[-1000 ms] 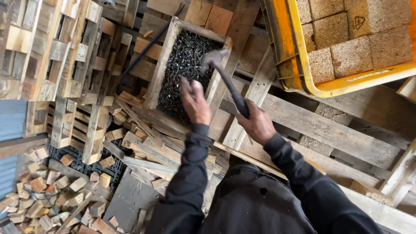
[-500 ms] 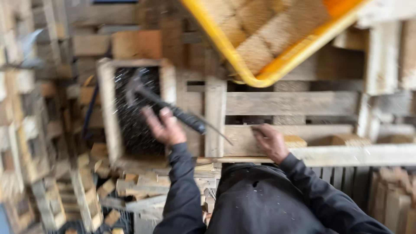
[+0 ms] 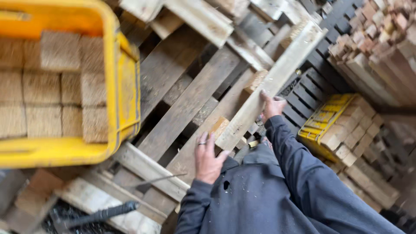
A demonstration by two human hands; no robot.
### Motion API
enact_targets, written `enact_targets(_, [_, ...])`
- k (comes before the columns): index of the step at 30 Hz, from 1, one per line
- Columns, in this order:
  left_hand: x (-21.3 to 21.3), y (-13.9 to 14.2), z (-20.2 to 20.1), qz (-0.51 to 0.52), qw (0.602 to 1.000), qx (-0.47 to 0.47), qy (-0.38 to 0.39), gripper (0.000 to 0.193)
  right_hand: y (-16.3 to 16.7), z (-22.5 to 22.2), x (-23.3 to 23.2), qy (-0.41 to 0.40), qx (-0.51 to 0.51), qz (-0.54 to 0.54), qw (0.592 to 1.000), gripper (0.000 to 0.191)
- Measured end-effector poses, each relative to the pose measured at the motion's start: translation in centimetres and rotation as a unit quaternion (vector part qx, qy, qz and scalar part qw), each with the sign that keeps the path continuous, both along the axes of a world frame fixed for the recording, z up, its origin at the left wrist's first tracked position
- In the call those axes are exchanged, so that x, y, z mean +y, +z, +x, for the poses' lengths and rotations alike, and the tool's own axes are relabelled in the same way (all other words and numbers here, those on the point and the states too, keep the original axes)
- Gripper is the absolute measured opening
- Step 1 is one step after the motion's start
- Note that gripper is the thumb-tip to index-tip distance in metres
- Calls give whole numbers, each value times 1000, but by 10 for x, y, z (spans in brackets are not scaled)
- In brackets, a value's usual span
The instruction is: The person places small wooden blocks on a wooden pallet, then positions a long plank over them. Using a hammer, they drive nails into the plank to secure it. They repeat this process with additional blocks and planks, arranging the blocks in a yellow bin and on the pallet.
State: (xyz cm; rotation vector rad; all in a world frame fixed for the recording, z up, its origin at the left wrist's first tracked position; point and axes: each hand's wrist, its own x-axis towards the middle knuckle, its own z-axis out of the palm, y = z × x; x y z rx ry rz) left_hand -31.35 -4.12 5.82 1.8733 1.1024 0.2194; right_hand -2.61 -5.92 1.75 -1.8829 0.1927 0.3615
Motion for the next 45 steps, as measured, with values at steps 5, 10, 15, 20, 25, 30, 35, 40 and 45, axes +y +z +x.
enact_targets(5, [-22, -61, 90, 51, 982, 151, -105, 119, 0, -4, -30, 58, 158, 77, 983, 58])
enact_targets(10, [-37, -42, 90, 143, 978, 68, -132, 107, -4, -43, -79, 121, 274, 281, 912, 52])
enact_targets(15, [-60, 4, 54, 230, 891, 154, -360, 84, 3, -80, -132, 137, 383, 357, 841, 43])
enact_targets(20, [-114, -23, 101, 198, 912, 122, -338, 101, 3, -67, -201, 126, 313, 396, 854, 47])
enact_targets(25, [-226, -1, 216, 148, 890, -93, -420, 89, -34, 17, -335, -96, 136, 429, 888, 43])
enact_targets(30, [-309, 80, 307, -319, 761, -186, -533, 32, -96, 53, -529, -238, -27, 48, 970, 40])
enact_targets(35, [-381, 125, 295, -494, 477, -253, -681, 30, -120, -11, -676, -314, 136, -236, 910, 30])
enact_targets(40, [-399, 105, 306, -491, 450, -188, -722, 27, -106, -93, -766, -516, 223, -88, 822, 29])
enact_targets(45, [-424, 92, 304, -458, 469, -146, -741, 25, -89, -139, -835, -626, 166, -172, 743, 30])
